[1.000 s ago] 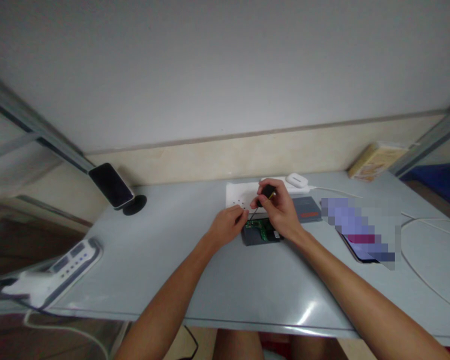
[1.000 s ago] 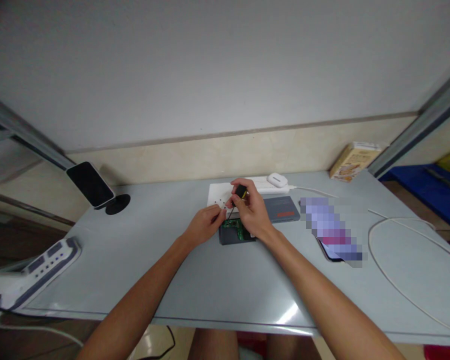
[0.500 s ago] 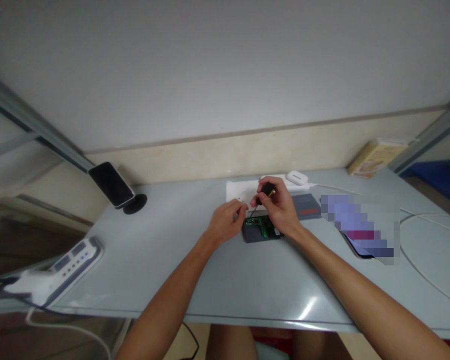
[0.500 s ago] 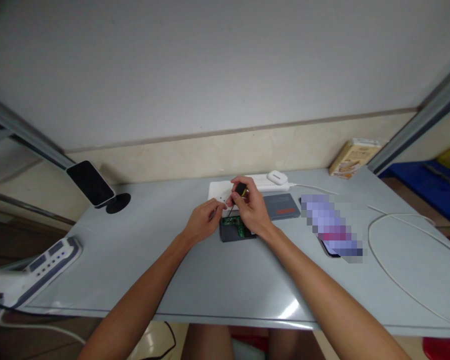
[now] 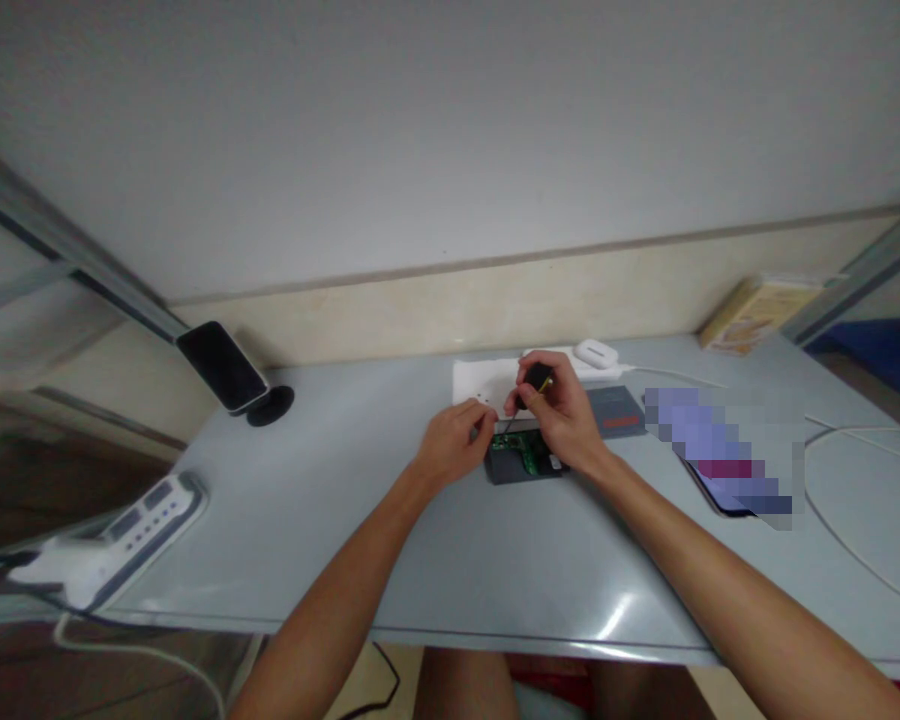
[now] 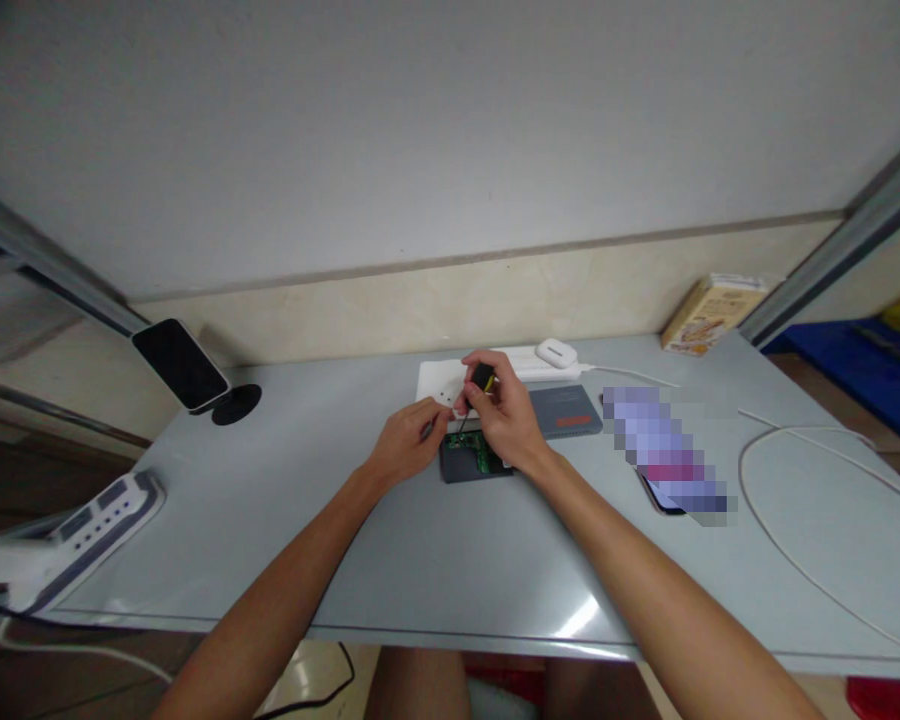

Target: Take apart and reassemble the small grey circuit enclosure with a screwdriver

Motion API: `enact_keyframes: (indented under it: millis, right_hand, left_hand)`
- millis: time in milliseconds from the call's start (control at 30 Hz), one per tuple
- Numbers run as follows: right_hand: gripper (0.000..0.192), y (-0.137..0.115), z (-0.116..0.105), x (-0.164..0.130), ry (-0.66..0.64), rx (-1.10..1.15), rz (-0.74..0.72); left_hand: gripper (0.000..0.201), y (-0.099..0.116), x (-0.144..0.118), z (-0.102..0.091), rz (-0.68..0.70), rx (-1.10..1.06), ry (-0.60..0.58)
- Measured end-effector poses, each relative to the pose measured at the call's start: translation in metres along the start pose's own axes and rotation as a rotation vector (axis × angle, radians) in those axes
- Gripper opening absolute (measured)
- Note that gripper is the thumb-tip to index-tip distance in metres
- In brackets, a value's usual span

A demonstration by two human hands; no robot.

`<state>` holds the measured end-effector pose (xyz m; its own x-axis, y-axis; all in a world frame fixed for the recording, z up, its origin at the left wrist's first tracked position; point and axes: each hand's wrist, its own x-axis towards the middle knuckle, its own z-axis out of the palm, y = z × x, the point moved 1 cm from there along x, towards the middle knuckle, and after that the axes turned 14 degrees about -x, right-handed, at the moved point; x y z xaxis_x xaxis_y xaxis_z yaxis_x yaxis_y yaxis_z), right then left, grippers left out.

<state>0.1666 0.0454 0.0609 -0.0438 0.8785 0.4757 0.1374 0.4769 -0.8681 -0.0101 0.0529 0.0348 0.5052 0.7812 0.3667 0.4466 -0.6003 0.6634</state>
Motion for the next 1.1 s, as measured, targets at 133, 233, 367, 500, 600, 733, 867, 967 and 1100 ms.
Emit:
enact_keyframes:
  millis: [133,233,367,500,600,733,867,967,1100]
  right_hand:
    - [0.023,0.001,0.001,-0.001,0.008,0.0,-0.01]
    - [0.022,0.002,0.0,-0.002,0.009,-0.03,-0.021]
    - [0.023,0.004,-0.001,-0.003,0.005,-0.091,-0.04]
    - [0.023,0.005,-0.001,-0.003,0.008,-0.084,-0.038]
    - [0.023,0.004,0.002,-0.002,0.016,-0.056,-0.018]
    - [0.026,-0.001,0.001,0.001,0.06,-0.007,-0.022]
    - [0.029,-0.005,-0.005,0.005,0.134,0.036,-0.026]
    - [0.032,-0.006,-0.009,0.008,0.149,0.064,-0.015]
    - [0.033,-0.002,-0.012,0.011,0.16,0.058,0.006]
  left_hand:
    - [0.028,-0.001,0.0,0.0,0.003,0.006,-0.016]
    - [0.028,0.0,0.0,0.0,0.006,0.007,-0.019]
    - [0.028,0.0,0.0,0.001,-0.003,0.026,-0.025]
    - [0.028,0.0,0.0,0.001,0.001,0.026,-0.021]
    - [0.028,-0.001,0.0,0.001,-0.001,0.014,-0.02]
    - [0.023,0.001,-0.001,0.0,0.005,-0.004,-0.022]
    - [0.015,0.004,-0.002,0.0,0.047,-0.051,-0.018]
    - [0.012,0.005,-0.002,0.002,0.05,-0.087,-0.003]
    - [0.012,0.001,-0.001,0.004,0.024,-0.104,0.022]
